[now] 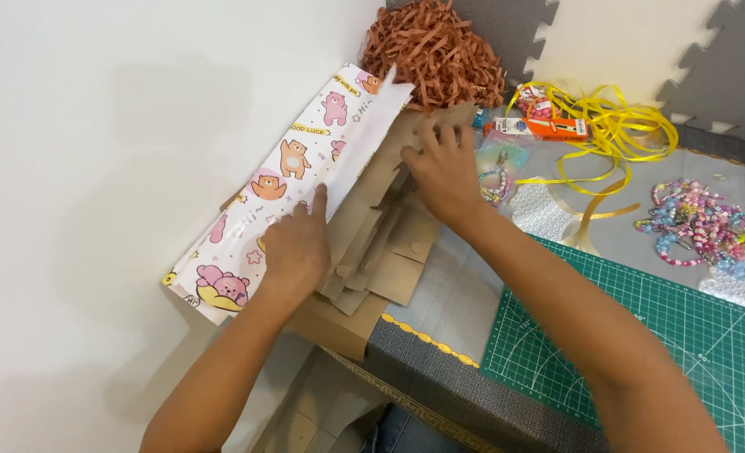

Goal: Attaching a beaded keychain to a display card and folding a cardboard box.

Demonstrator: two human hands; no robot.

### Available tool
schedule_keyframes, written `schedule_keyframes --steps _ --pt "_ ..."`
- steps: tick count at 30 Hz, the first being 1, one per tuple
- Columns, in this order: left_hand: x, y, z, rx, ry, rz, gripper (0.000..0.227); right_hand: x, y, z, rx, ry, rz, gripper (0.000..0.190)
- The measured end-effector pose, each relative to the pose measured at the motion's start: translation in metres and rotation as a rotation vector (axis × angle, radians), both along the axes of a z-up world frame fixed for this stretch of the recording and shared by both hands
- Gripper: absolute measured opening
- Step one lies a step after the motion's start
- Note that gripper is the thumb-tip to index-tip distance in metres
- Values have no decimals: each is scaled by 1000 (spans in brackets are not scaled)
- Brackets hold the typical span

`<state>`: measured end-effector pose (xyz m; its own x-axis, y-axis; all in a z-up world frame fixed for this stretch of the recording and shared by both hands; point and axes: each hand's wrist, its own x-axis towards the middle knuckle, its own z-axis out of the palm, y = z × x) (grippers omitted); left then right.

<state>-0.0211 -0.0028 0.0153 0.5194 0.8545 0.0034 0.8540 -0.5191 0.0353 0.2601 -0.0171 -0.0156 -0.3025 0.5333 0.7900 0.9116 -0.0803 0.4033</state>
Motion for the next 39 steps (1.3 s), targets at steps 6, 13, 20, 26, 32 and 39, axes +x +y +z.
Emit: schedule_keyframes --steps 6,13,20,26,32,39 --pt "-18 -7 42 13 -141 25 95 10 12 49 211 -25 -16 38" --pt "-22 33 18 85 -56 37 118 14 -19 78 17 556 262 13" --pt "-8 24 4 -3 -41 -23 114 62 -69 85 170 839 583 19" --pt "3 16 -3 -238 -13 34 97 79 -206 98 128 826 441 14" --pt "-7 -21 -39 230 -130 -185 96 115 -352 49 57 800 35 23" --pt "43 -156 -53 108 -517 -973 57 142 -450 -30 -175 969 -240 28"
